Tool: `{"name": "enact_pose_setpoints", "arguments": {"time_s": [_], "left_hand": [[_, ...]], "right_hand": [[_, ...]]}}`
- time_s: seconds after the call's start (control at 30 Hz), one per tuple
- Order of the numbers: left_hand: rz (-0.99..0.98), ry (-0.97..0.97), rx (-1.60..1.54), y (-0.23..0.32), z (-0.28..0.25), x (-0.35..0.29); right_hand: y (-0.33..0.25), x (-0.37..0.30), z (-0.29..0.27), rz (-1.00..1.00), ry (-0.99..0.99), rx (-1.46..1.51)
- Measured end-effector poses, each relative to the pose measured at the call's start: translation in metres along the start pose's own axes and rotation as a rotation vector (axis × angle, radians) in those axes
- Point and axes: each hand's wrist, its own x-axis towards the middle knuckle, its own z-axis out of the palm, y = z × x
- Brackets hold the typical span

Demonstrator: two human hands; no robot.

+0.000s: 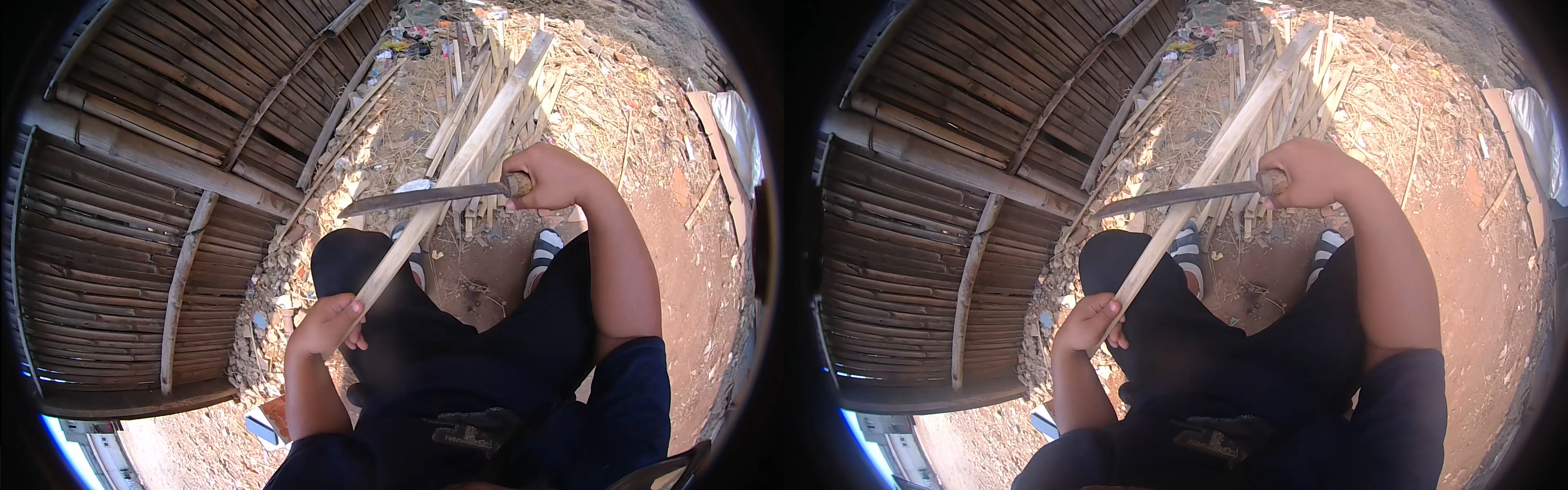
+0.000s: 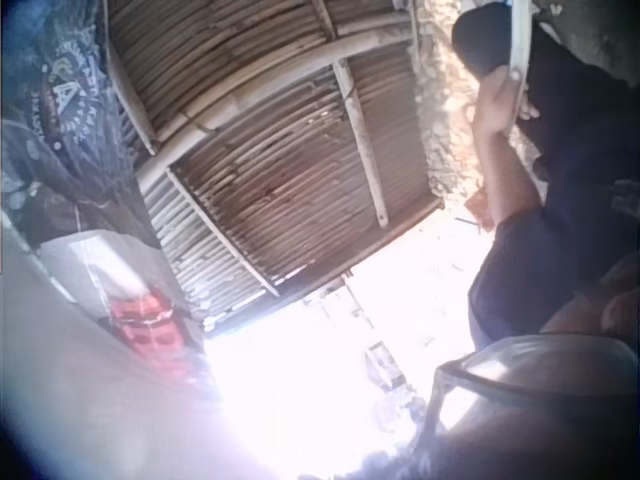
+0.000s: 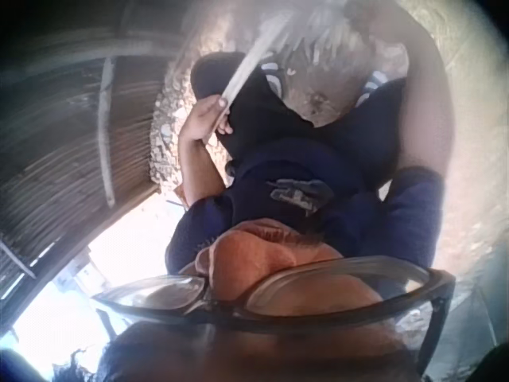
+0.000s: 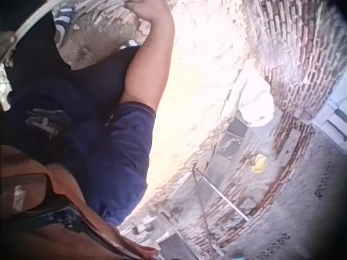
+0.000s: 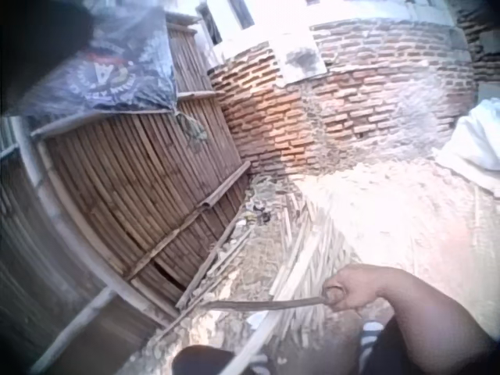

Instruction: The person uses a large blade to shave and smooth the surface of a wooden strip, pulling the blade along the wood while holding it in place by hand and with their feet.

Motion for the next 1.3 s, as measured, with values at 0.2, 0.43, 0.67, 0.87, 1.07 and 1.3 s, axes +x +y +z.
{"name": "enact_pose_setpoints", "arguments": {"time_s": [0.2, 0.43, 0.67, 0.87, 1.07, 1.3], "left_hand": [[-0.016, 0.011, 0.054, 0.001, -0.001, 0.005], [0.009, -0.023, -0.026, -0.003, -0.001, 0.006], [0.004, -0.008, -0.013, 0.004, 0.002, 0.005], [0.019, -0.01, 0.023, -0.003, -0.002, 0.006], [-0.017, -0.041, -0.004, 0.001, -0.002, 0.007], [0.018, -0.035, -0.036, -0.003, -0.004, 0.006]], "right_hand": [[0.067, -0.004, -0.024, 0.507, 0.394, 0.119], [-0.005, -0.009, 0.004, 0.076, 0.084, -0.056], [0.048, -0.005, -0.011, 0.285, 0.217, 0.094], [0.058, -0.008, -0.007, 0.346, 0.42, 0.066], [-0.014, -0.004, 0.009, -0.005, 0.067, -0.102], [0.045, -0.011, -0.007, 0.194, 0.336, -0.022]]}}
